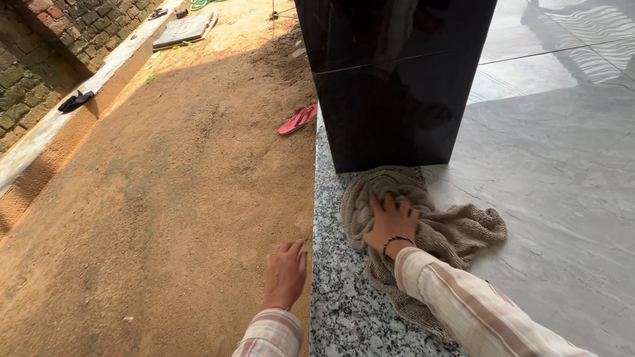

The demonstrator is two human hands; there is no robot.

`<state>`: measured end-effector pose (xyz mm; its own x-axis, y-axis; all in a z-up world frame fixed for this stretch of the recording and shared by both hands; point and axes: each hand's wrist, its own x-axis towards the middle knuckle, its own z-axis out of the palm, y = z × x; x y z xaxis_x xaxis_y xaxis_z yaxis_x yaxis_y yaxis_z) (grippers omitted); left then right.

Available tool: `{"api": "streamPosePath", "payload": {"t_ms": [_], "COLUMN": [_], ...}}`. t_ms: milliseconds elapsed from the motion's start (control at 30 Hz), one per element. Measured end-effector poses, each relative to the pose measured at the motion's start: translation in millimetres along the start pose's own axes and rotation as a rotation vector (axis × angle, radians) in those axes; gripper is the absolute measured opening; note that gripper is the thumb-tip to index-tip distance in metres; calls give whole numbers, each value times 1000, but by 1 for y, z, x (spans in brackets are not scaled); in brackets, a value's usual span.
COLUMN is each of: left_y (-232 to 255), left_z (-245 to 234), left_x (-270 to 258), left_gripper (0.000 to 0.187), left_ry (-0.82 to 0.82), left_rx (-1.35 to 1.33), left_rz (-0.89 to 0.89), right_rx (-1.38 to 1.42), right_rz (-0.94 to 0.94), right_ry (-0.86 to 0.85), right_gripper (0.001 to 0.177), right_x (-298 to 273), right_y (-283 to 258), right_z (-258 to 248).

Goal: The person wipes the tiled floor and a granite ledge by hand with a cloth, moving around a wooden bed frame.

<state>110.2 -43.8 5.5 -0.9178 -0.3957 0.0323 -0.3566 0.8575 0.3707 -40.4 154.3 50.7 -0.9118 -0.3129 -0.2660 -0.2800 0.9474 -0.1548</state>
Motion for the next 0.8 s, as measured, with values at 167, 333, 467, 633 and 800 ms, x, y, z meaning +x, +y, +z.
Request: {"api": "streamPosePath", "payload": {"t_ms": [167,333,467,633,800], "left_y": [-51,-65,-48,-6,25], "left_z": [-15,-19,-20,-36,-78], "left_x": [-14,-17,-16,0,13], "left_gripper": [38,37,37,40,44], "left_ry": [30,25,47,63,94], "left_rx": [112,166,103,-63,-423], "left_rz": [-111,-152,-131,-111,-155], "right_rx": [-19,-39,158,451,1080], "right_rz": [-298,-516,-605,-523,-291], "right_ry": [-176,-133,-9,-114,-140], "right_gripper": [91,66,59,45,48], "right_x": [10,-35,-47,-36,-16], "right_y": [-74,-97,-79,-70,-74], "right_z": [4,34,67,73,24]}}
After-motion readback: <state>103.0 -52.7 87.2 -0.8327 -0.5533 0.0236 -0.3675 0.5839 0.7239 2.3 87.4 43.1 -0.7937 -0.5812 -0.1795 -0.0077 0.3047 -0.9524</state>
